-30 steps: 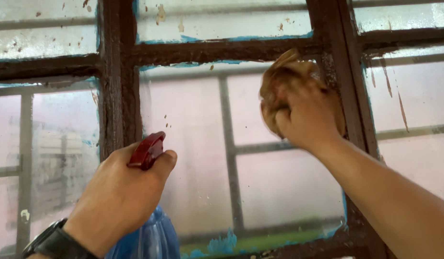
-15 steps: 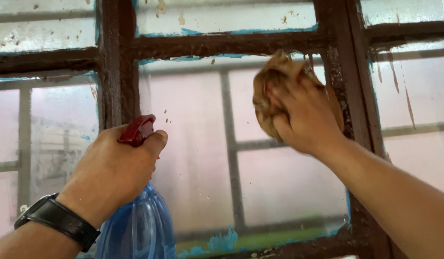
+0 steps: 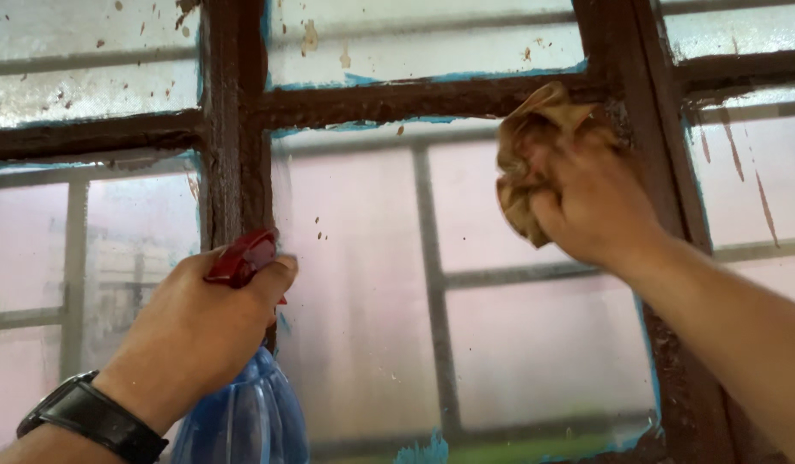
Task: The person cleans a window by spraying liquid from a spray bottle onto the window frames and wiping the surfaces with a cloth.
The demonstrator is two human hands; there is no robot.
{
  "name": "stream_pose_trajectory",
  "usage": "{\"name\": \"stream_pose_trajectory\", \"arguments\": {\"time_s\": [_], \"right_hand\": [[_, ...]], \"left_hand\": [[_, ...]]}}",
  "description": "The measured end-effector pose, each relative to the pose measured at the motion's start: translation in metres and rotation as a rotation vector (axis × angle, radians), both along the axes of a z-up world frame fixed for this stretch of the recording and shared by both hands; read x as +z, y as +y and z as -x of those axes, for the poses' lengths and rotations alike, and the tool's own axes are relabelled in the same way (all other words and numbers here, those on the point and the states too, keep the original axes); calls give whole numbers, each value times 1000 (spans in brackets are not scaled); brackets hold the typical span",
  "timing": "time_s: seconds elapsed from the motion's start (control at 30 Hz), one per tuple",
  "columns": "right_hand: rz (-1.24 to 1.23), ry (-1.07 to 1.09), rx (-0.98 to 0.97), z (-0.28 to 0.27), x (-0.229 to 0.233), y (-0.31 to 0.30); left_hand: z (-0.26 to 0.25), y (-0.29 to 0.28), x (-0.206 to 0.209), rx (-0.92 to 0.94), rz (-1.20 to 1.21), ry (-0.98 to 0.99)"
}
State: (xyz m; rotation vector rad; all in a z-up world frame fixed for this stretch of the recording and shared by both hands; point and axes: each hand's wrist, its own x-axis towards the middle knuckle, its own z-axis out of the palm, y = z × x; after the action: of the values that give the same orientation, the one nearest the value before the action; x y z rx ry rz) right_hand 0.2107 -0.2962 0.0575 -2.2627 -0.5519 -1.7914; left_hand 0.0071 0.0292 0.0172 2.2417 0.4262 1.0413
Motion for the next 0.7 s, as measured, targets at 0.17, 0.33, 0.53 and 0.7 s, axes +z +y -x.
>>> {"name": "stream_pose_trajectory", "arguments": {"time_s": [0.17,0.33,0.53,0.7], "right_hand": [[-119,-288,-81,-5,31,28],[46,-135,-125,12,-3,58],[99,-302,129,25,3,64],[197,-159,48,33,-18,114]], "left_hand": [[-1,10,0,-28,-1,-18],[-9,19,3,-16,-52,-5],[-12,25,6,-96,-6,1],[-7,27,8,-59,1,-31]]}}
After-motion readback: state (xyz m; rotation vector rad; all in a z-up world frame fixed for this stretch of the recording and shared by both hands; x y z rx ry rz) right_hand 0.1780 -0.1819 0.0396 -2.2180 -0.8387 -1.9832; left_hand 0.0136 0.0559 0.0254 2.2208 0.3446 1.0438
